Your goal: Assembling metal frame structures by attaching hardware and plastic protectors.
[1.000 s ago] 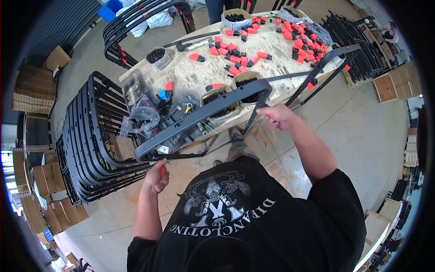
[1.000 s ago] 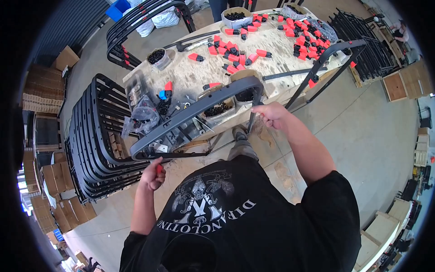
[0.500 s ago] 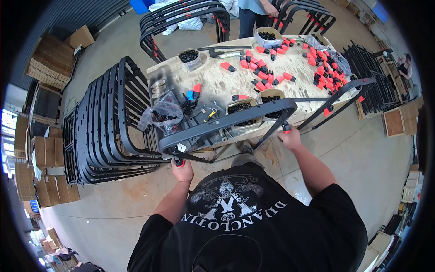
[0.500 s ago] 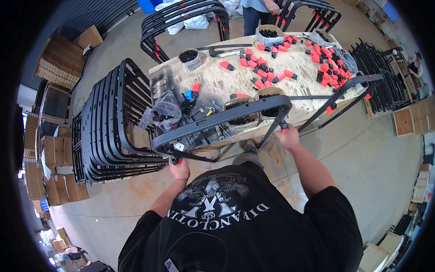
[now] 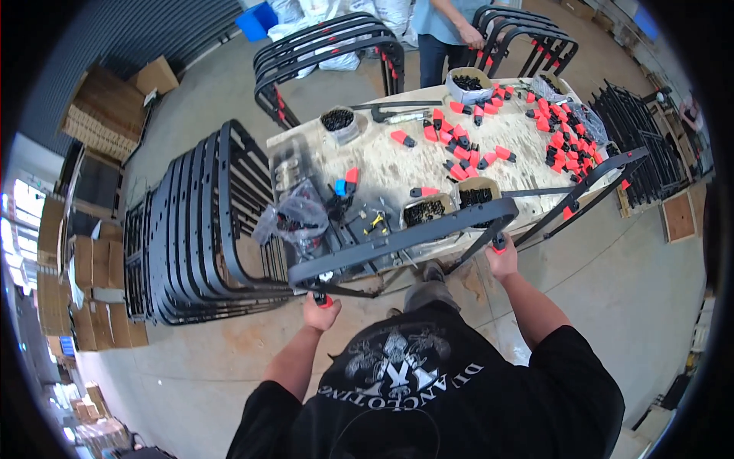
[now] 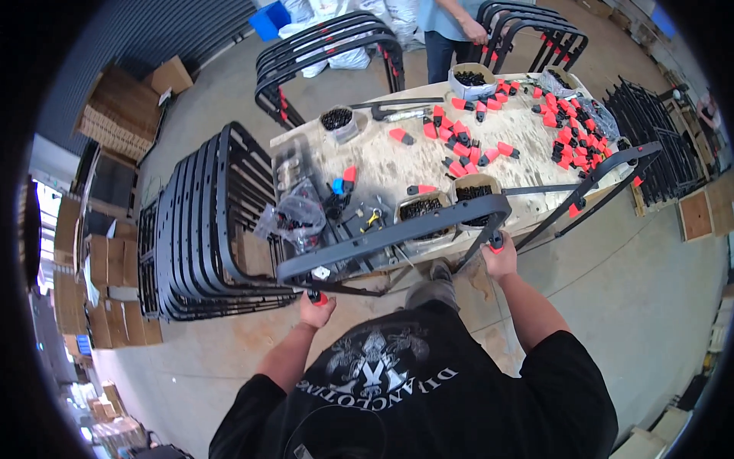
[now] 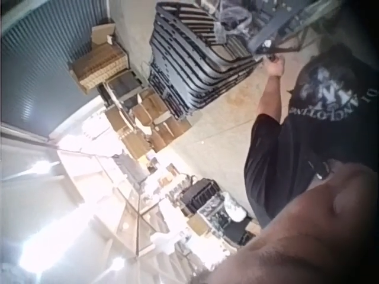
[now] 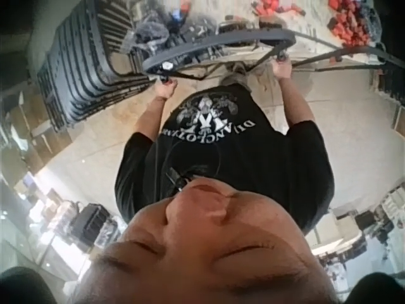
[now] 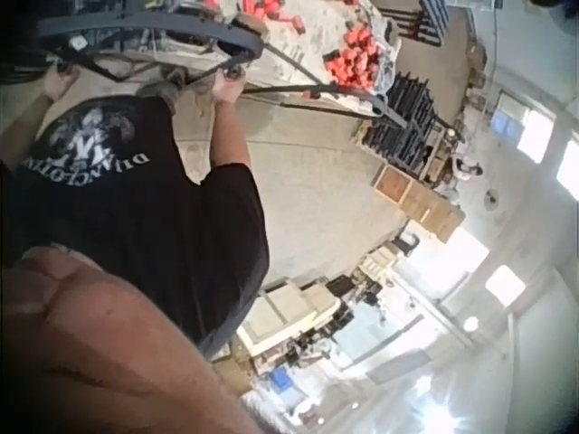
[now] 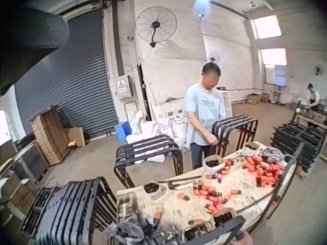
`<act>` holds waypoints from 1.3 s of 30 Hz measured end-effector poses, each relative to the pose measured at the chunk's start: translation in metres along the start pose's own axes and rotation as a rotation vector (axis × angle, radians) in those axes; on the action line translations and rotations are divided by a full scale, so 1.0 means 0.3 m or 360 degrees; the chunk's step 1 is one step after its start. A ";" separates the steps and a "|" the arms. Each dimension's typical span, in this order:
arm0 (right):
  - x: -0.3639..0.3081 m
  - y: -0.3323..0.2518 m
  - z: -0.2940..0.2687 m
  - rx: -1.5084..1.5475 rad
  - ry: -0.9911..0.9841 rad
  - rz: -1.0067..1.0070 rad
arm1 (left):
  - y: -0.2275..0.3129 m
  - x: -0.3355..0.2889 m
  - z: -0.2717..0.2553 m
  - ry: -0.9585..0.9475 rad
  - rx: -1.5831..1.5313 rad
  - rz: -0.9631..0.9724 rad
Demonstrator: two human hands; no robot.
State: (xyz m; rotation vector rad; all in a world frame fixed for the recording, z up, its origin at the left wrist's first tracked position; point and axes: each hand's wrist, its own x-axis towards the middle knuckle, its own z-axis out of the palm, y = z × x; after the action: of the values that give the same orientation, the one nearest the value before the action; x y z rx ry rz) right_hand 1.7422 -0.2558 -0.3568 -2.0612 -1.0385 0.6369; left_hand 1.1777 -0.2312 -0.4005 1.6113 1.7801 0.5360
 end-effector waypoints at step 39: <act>0.392 -1.144 0.307 -0.0685 -0.1110 -0.1014 | 0.708 0.075 -0.657 -0.0422 0.1186 -0.0010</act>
State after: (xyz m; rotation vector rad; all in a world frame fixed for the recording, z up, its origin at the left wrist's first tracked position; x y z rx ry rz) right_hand 1.5831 0.0168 -0.1556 -1.6782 -2.2773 0.8545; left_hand 1.1872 -0.1504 -0.1214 2.0294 1.8790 -0.3934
